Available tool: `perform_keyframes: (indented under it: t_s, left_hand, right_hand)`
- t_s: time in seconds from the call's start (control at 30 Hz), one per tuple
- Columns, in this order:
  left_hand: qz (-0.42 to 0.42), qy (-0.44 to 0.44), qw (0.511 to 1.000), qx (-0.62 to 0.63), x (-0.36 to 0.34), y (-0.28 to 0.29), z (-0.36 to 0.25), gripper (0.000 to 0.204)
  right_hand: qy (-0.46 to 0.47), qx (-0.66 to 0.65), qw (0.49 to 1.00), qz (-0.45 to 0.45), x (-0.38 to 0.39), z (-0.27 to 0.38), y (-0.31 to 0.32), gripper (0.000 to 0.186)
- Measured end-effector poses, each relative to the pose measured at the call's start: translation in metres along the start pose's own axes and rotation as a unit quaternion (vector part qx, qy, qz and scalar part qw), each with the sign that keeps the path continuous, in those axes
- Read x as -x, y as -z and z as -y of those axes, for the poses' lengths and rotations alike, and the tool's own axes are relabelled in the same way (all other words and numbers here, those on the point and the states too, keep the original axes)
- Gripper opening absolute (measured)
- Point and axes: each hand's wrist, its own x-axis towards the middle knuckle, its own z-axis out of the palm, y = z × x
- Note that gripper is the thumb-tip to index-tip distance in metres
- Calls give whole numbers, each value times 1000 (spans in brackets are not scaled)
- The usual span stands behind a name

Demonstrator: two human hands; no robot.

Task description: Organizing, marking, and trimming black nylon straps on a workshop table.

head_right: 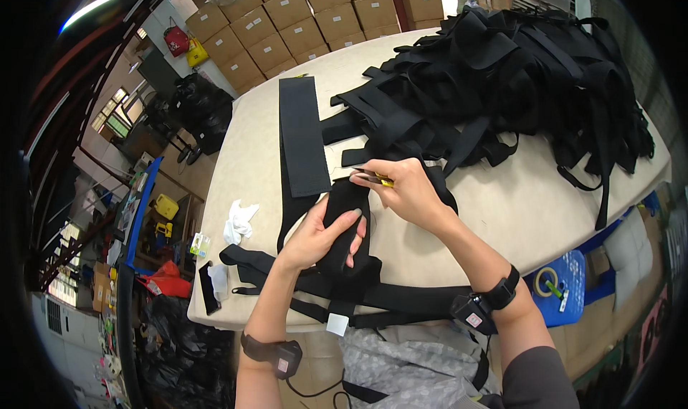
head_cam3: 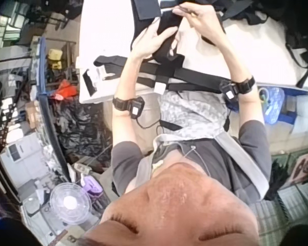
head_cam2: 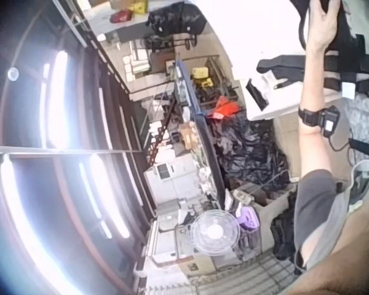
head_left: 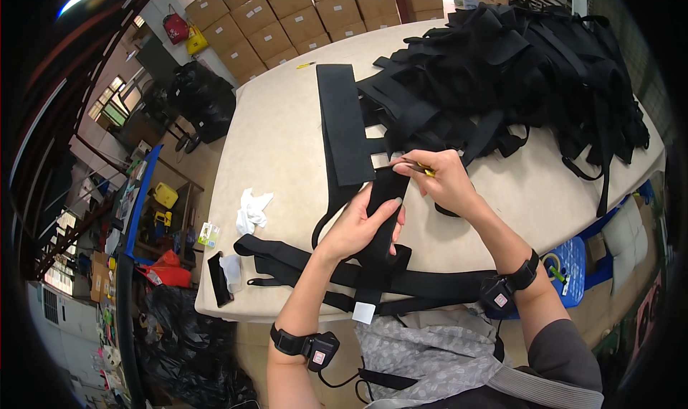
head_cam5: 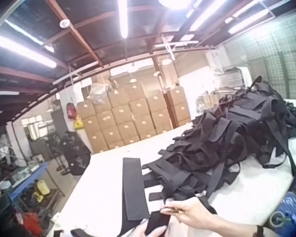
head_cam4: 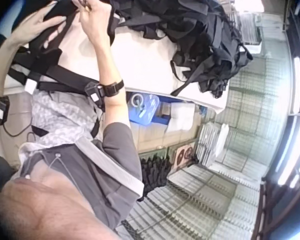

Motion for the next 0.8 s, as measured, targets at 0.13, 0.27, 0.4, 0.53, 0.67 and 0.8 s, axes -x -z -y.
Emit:
perform_keyframes:
  t_s: [0.13,0.27,0.4,0.53,0.67,0.8]
  left_hand:
    - [20,15,999,-29,-1,2,-18,16]
    - [93,90,991,-35,2,24,-5,16]
    - [27,139,989,-31,61,69,20,29]
    - [47,175,980,86,61,77,35,41]
    - [75,160,980,96,53,72,41,48]
    - [64,135,983,108,57,78,51,49]
  right_hand:
    - [-75,-104,990,-58,-17,3,11,23]
    - [-160,-190,935,-252,-50,-40,48,34]
    - [-257,-190,917,-240,-56,-87,147,37]
    - [-241,-166,932,-213,-50,-69,150,37]
    - [-224,-178,934,-214,-59,-64,163,31]
    - [-171,-186,946,-202,-67,-48,171,29]
